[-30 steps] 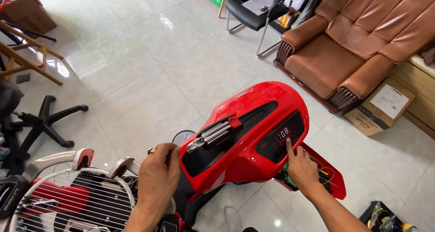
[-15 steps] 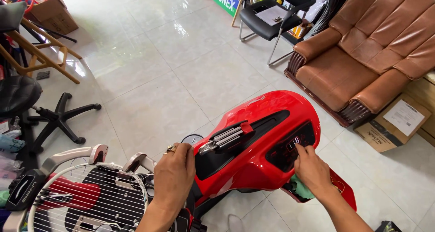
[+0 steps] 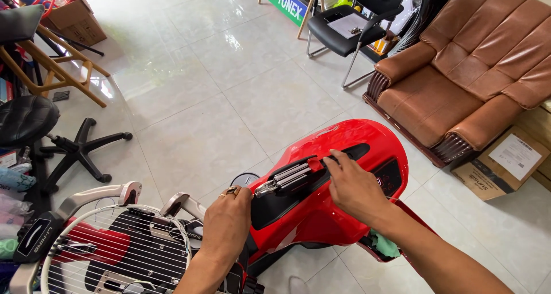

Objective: Stringing a badminton racket using a professional electronic stringing machine.

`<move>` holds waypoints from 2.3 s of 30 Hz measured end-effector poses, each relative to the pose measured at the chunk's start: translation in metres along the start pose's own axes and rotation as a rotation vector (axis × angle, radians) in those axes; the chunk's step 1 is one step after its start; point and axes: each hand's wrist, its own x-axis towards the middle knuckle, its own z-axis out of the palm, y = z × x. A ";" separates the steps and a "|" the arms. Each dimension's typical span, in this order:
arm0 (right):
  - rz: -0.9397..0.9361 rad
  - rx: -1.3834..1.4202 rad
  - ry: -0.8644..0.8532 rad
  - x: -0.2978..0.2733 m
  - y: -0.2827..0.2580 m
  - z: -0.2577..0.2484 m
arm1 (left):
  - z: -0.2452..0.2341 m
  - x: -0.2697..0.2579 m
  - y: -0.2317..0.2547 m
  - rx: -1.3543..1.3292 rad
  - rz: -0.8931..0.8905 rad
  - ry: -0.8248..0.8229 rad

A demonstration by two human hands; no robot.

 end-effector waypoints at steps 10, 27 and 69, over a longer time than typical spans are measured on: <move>-0.016 -0.192 -0.128 0.018 -0.002 0.032 | 0.006 0.000 -0.004 0.023 0.035 0.010; 0.114 0.007 0.023 0.014 0.026 0.019 | -0.007 0.000 0.005 -0.071 0.025 0.064; 0.120 0.483 -0.046 0.018 -0.053 0.005 | -0.016 0.004 0.006 -0.339 -0.083 -0.045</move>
